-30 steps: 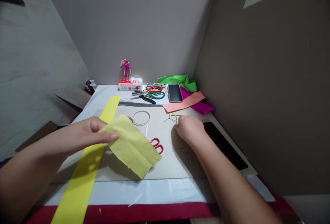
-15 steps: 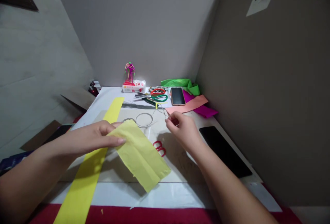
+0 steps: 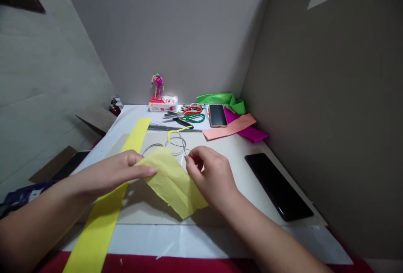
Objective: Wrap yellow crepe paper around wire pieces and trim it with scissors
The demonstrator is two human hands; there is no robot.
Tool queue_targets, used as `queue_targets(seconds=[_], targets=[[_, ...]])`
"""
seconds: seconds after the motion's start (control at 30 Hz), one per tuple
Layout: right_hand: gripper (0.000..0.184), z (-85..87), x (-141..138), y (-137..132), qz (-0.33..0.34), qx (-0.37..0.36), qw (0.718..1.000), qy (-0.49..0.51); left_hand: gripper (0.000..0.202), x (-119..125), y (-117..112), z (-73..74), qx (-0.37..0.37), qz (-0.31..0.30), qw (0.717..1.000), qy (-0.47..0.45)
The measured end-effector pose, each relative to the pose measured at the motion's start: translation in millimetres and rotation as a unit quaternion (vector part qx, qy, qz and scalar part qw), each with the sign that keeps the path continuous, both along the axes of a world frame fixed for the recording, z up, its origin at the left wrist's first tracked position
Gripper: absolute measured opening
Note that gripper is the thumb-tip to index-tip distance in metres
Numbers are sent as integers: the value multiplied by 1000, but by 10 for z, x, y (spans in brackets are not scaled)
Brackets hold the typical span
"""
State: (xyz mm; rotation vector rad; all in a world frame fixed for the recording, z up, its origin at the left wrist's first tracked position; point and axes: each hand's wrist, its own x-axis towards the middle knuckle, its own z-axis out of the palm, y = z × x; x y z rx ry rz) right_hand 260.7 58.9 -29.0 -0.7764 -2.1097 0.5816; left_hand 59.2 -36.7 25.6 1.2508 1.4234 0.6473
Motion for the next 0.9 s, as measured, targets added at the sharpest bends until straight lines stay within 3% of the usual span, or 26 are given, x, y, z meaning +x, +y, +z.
queue_targets(seconds=[0.17, 0.37, 0.53, 0.73, 0.9], targets=[[10, 9, 20, 103, -45, -65, 997, 11, 31, 31, 35, -85, 2, 8, 998, -55], [14, 52, 24, 114, 1, -181, 975, 132, 21, -3, 117, -233, -6, 68, 986, -153], [10, 54, 2, 29, 55, -210, 963, 162, 17, 6, 159, -316, -1, 111, 974, -197], [21, -38, 16, 72, 38, -135, 986, 87, 18, 35, 212, -347, -2, 130, 963, -237], [18, -60, 17, 167, 32, -197, 972, 125, 17, 53, 218, -374, -27, 149, 959, -239]])
